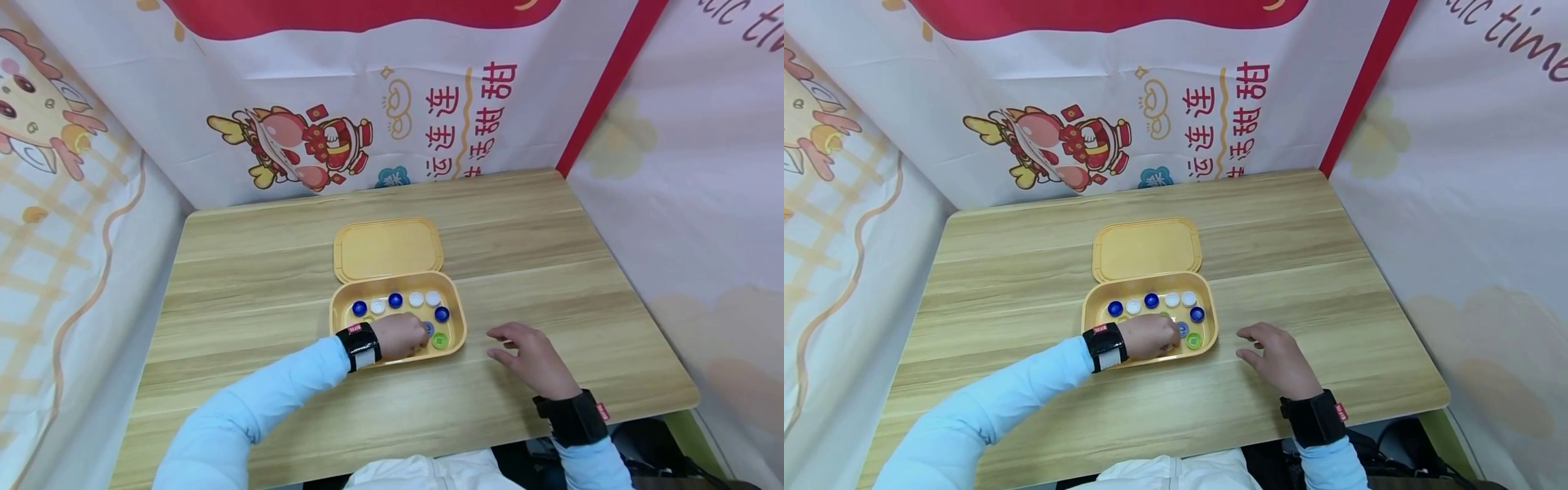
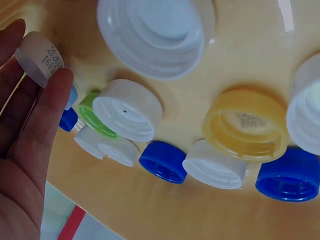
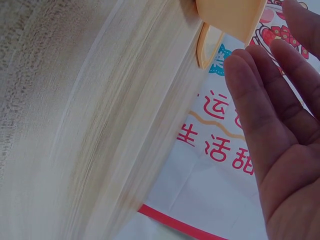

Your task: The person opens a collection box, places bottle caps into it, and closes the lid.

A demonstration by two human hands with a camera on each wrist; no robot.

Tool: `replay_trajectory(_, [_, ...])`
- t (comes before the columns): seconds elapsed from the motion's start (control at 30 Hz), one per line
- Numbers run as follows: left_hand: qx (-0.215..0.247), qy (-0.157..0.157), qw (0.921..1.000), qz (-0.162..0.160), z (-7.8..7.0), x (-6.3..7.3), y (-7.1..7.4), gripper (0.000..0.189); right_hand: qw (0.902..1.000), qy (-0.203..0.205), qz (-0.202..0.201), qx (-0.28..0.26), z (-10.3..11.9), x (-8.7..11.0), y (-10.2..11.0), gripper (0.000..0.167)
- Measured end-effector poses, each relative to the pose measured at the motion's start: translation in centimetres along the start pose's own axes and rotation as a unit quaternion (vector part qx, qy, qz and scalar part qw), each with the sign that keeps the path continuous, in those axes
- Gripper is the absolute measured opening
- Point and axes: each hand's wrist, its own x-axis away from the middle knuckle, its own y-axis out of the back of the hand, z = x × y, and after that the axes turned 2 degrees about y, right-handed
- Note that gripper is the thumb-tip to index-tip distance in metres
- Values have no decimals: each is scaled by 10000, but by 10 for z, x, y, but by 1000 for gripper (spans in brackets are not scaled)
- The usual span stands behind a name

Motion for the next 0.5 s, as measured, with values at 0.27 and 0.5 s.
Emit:
replay_trajectory(0.27, [215, -9, 9998, 25, 4, 0, -4, 9, 10000, 26, 4, 32, 0, 0, -1, 29])
replay_trajectory(0.5, [10, -132, 9999, -83, 5, -2, -8, 10, 10000, 5, 59, 1, -1, 0, -1, 28])
